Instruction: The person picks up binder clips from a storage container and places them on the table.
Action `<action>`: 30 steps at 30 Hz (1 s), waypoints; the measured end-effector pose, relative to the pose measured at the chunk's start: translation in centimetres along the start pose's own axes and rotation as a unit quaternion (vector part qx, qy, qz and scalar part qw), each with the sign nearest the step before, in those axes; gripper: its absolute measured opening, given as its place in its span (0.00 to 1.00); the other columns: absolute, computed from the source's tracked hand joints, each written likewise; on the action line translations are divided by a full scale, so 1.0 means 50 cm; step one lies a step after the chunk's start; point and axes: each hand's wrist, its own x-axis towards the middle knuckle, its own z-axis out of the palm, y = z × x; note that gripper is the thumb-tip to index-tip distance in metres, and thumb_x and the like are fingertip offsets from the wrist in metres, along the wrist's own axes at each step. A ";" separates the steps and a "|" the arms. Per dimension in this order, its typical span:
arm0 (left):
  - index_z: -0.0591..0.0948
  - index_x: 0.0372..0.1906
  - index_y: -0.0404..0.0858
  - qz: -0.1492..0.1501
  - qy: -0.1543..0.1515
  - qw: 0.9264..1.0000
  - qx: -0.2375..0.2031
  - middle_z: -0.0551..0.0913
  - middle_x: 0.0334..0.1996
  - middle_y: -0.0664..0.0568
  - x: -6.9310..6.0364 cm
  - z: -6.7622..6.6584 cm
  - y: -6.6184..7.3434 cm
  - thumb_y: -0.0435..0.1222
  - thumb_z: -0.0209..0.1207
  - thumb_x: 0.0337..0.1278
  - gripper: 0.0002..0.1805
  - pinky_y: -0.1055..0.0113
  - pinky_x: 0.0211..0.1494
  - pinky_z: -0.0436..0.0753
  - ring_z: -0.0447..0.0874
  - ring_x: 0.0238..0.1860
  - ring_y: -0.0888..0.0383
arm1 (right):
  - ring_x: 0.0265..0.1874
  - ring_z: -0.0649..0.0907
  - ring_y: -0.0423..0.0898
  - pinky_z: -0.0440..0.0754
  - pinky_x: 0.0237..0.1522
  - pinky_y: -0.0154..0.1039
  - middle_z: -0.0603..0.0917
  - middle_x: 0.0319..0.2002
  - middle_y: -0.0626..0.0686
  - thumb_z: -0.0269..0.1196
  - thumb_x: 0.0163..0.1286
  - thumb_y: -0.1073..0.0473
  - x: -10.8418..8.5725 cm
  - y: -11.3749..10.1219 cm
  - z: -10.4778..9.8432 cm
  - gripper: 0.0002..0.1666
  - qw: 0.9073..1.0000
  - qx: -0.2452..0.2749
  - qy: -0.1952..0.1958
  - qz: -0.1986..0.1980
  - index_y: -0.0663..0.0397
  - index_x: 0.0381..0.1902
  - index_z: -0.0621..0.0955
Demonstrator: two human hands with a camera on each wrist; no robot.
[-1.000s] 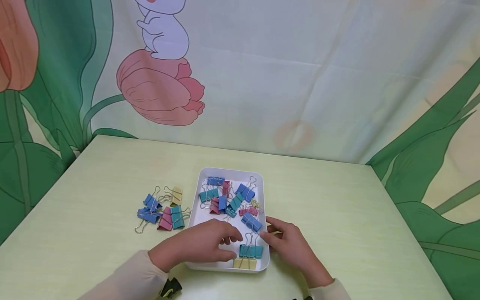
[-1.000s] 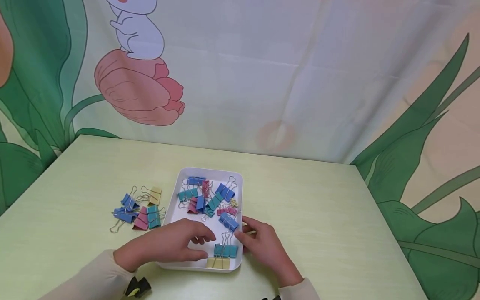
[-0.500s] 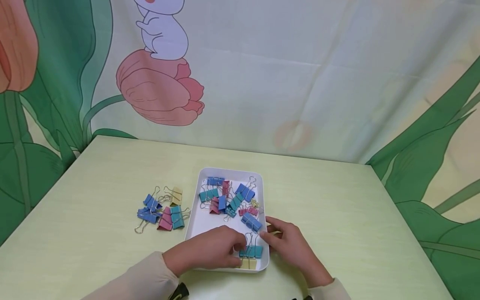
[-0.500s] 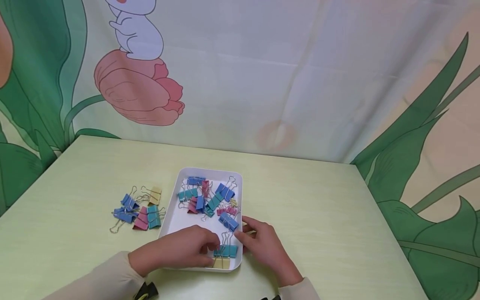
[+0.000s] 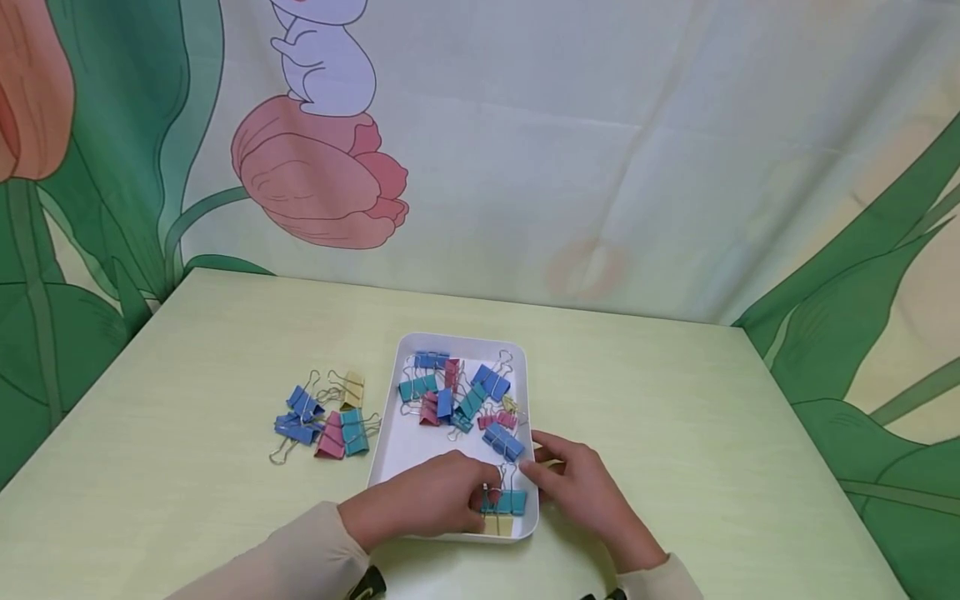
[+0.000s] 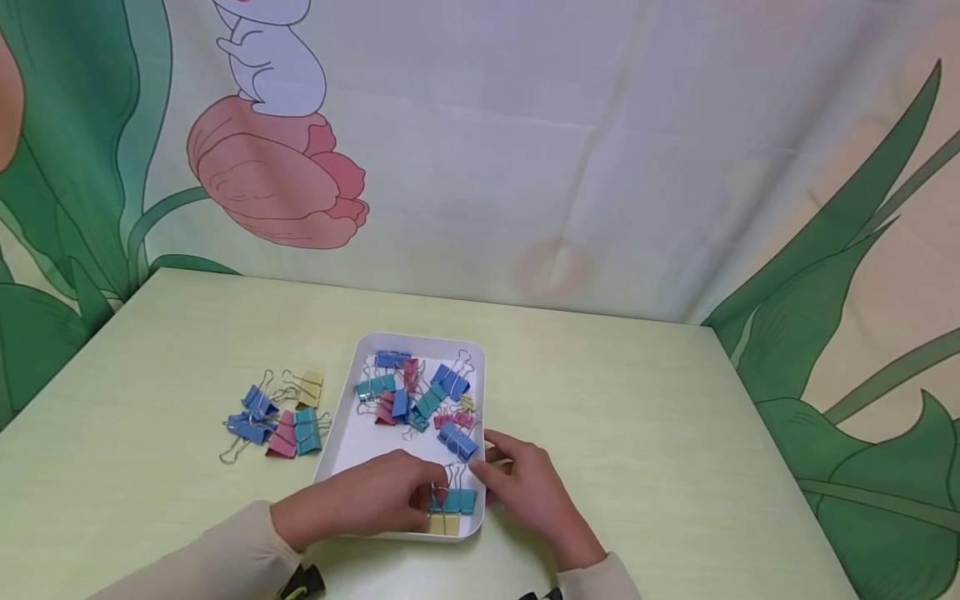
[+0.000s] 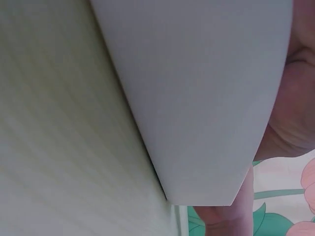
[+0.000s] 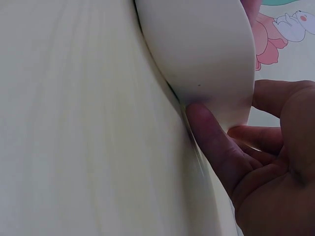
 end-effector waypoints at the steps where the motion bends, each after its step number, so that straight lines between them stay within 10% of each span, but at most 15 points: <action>1: 0.81 0.35 0.44 -0.001 -0.003 1.000 -0.004 0.76 0.20 0.63 -0.001 -0.001 -0.001 0.33 0.68 0.48 0.09 0.75 0.33 0.72 0.70 0.23 0.69 | 0.35 0.84 0.44 0.87 0.35 0.37 0.83 0.45 0.54 0.64 0.67 0.50 0.000 -0.001 0.000 0.31 1.000 -0.001 0.000 -0.001 0.50 0.66 0.74; 30: 0.82 0.37 0.47 0.001 -0.028 0.998 -0.053 0.80 0.25 0.67 -0.018 -0.018 -0.030 0.34 0.66 0.51 0.08 0.74 0.41 0.78 0.76 0.29 0.70 | 0.36 0.85 0.45 0.87 0.35 0.37 0.84 0.45 0.56 0.64 0.66 0.52 -0.004 -0.003 0.001 0.31 1.000 0.015 0.006 -0.010 0.52 0.65 0.74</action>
